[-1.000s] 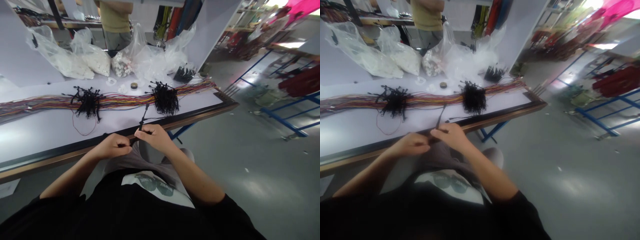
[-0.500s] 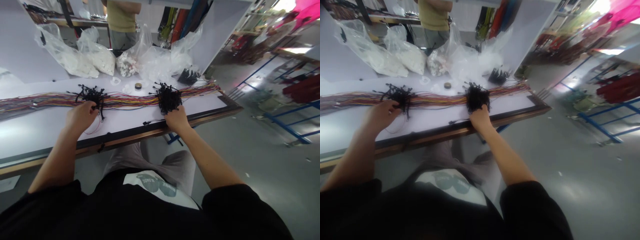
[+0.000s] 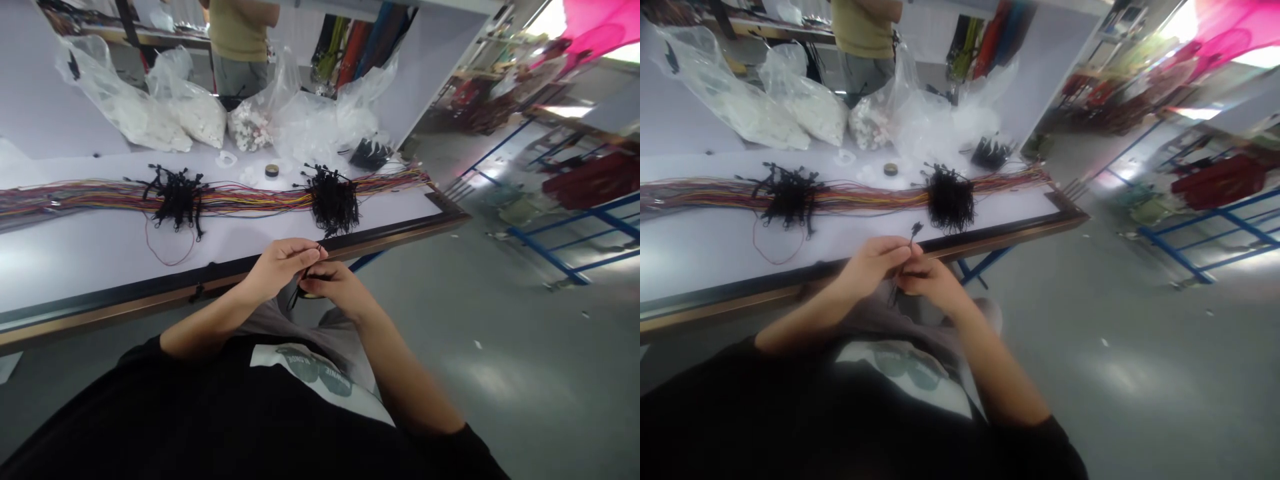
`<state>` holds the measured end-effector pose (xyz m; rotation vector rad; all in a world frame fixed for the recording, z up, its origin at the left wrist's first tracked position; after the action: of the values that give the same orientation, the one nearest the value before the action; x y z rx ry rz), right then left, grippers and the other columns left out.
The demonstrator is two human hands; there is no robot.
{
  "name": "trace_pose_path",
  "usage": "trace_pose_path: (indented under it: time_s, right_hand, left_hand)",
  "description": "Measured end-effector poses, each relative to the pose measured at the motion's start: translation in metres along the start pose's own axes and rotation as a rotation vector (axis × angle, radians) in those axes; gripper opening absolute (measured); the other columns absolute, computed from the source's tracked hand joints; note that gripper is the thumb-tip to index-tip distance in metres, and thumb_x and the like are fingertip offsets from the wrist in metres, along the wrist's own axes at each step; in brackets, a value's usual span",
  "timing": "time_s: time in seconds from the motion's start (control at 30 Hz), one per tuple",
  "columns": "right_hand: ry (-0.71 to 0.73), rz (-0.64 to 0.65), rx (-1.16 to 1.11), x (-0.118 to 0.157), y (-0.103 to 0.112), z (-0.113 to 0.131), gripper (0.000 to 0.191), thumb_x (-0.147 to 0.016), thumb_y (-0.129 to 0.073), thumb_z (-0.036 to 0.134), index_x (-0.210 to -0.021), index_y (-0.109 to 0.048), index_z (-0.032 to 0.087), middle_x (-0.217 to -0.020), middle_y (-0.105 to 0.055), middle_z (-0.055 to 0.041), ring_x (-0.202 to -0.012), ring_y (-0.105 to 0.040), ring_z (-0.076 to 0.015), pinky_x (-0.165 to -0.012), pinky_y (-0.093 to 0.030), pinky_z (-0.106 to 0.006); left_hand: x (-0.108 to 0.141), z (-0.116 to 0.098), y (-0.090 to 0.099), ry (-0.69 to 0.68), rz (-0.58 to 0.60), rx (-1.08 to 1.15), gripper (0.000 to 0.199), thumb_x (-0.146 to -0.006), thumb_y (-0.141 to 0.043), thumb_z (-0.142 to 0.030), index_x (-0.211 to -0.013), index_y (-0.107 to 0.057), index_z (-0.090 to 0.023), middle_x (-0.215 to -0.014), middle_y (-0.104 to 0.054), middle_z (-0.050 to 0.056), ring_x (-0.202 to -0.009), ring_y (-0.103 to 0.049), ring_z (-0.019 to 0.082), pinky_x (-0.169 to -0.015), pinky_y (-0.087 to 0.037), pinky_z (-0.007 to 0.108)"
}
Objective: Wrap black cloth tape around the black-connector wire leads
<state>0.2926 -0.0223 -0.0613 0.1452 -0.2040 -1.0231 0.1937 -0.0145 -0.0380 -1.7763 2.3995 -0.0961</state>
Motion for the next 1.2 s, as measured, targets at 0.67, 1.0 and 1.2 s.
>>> trace_pose_path:
  time_s: [0.67,1.0,1.2]
  right_hand:
    - [0.358,-0.447,0.116,0.024,0.054,0.018,0.035,-0.073,-0.063,0.058,-0.073,-0.070,0.024,-0.074,-0.066,-0.0009,-0.072,-0.060,-0.0172,-0.072,-0.048,-0.033]
    - [0.097,-0.372,0.072,0.039,0.043,-0.019,0.053,-0.081,-0.057,0.053,-0.128,-0.055,0.030,-0.135,-0.057,-0.0033,-0.123,-0.052,-0.0234,-0.103,-0.041,-0.041]
    - [0.078,-0.309,0.337,0.044,0.031,-0.011,0.067,-0.081,-0.057,0.039,-0.143,-0.035,0.028,-0.123,-0.063,-0.0056,-0.111,-0.059,-0.0249,-0.099,-0.043,-0.046]
  left_hand:
    - [0.027,0.052,-0.033,0.508,0.329,0.467,0.017,-0.065,-0.068,-0.026,-0.069,-0.057,-0.013,-0.054,-0.058,0.000,-0.034,-0.031,0.001,-0.036,-0.016,0.017]
    - [0.002,0.037,0.009,0.102,-0.188,0.247,0.015,-0.069,-0.065,-0.028,-0.072,-0.058,-0.016,-0.057,-0.058,-0.003,-0.041,-0.035,0.003,-0.040,-0.023,0.018]
    - [0.006,0.022,-0.006,0.011,-0.103,-0.116,0.018,-0.069,-0.064,-0.026,-0.083,-0.065,-0.015,-0.069,-0.061,-0.001,-0.063,-0.053,0.010,-0.061,-0.042,0.023]
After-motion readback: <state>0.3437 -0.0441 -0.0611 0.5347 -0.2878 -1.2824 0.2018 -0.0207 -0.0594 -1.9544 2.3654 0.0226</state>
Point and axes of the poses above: each hand's wrist, its own x-axis away from the middle knuckle, its own y-axis out of the back of the hand, z = x × y, the point moved 7 cm from there along -x, towards the middle knuckle
